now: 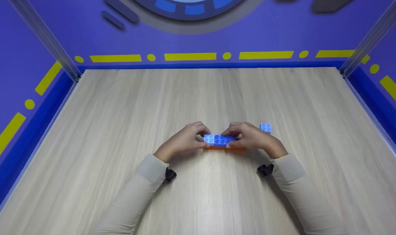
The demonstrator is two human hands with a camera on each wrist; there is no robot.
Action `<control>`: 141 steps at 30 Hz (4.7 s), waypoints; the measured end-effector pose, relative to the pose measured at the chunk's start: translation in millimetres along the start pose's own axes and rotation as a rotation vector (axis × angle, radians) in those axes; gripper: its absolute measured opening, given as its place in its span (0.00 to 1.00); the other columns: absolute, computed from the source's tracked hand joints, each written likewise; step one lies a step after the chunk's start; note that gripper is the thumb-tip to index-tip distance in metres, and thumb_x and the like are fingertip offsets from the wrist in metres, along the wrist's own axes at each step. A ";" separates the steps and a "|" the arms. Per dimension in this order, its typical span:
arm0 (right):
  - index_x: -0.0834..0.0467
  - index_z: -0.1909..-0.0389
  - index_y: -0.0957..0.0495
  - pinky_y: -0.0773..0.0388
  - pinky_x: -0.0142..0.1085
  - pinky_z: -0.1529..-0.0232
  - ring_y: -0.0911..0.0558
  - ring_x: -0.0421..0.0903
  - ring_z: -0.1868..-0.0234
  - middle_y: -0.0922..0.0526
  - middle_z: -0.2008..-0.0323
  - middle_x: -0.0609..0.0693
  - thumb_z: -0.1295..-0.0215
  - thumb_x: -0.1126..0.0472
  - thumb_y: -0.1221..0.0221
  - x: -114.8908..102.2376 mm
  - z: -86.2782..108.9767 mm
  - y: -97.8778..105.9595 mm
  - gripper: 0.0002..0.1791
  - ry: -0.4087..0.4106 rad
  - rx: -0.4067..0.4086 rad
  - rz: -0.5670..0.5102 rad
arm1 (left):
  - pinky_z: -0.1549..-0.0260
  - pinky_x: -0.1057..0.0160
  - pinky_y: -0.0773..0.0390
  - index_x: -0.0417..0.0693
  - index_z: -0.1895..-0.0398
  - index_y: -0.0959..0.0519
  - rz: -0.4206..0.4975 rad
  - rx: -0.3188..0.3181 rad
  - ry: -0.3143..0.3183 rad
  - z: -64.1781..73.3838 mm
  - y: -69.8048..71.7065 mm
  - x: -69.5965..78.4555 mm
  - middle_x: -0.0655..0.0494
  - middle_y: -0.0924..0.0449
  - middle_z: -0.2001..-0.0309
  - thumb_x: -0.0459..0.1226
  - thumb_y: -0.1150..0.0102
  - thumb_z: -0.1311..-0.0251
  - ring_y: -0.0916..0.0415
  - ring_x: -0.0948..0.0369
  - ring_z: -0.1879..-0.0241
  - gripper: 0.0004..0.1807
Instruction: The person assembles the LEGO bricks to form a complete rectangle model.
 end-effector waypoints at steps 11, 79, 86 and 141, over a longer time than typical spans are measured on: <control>0.59 0.51 0.17 0.22 0.42 0.54 0.20 0.46 0.58 0.18 0.60 0.51 0.44 0.63 0.33 0.2 0.2 -1.1 0.18 -0.016 -0.004 -0.003 | 0.53 0.60 0.21 0.43 0.54 0.20 0.069 -0.015 0.019 -0.4 -1.8 -2.6 0.54 0.23 0.57 0.34 0.35 0.45 0.25 0.59 0.54 0.14; 0.59 0.52 0.18 0.22 0.42 0.53 0.20 0.46 0.57 0.19 0.60 0.51 0.44 0.62 0.33 -2.4 -1.7 -3.9 0.17 0.000 0.002 0.026 | 0.50 0.59 0.22 0.41 0.55 0.16 0.133 0.041 0.071 -1.6 -1.6 -11.1 0.52 0.19 0.58 0.31 0.29 0.51 0.24 0.59 0.56 0.18; 0.59 0.52 0.19 0.21 0.42 0.54 0.21 0.46 0.58 0.19 0.59 0.50 0.44 0.61 0.32 -3.3 -0.4 -1.9 0.18 -0.013 -0.010 0.049 | 0.49 0.60 0.22 0.41 0.55 0.17 0.151 0.041 0.069 -1.4 -3.8 -12.6 0.52 0.20 0.58 0.31 0.29 0.51 0.24 0.59 0.55 0.17; 0.65 0.45 0.23 0.26 0.55 0.45 0.23 0.59 0.46 0.20 0.48 0.61 0.40 0.65 0.36 50.1 35.0 66.6 0.22 -0.186 0.065 0.170 | 0.49 0.62 0.22 0.40 0.52 0.18 0.168 0.088 0.070 3.6 -4.7 -13.0 0.51 0.19 0.56 0.32 0.31 0.49 0.22 0.57 0.53 0.19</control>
Point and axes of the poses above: each hand's wrist, its own z-axis away from the middle knuckle, its own y-axis out of the back of the hand, x = y × z, the point moved 9 cm from there along -z, towards the middle knuckle
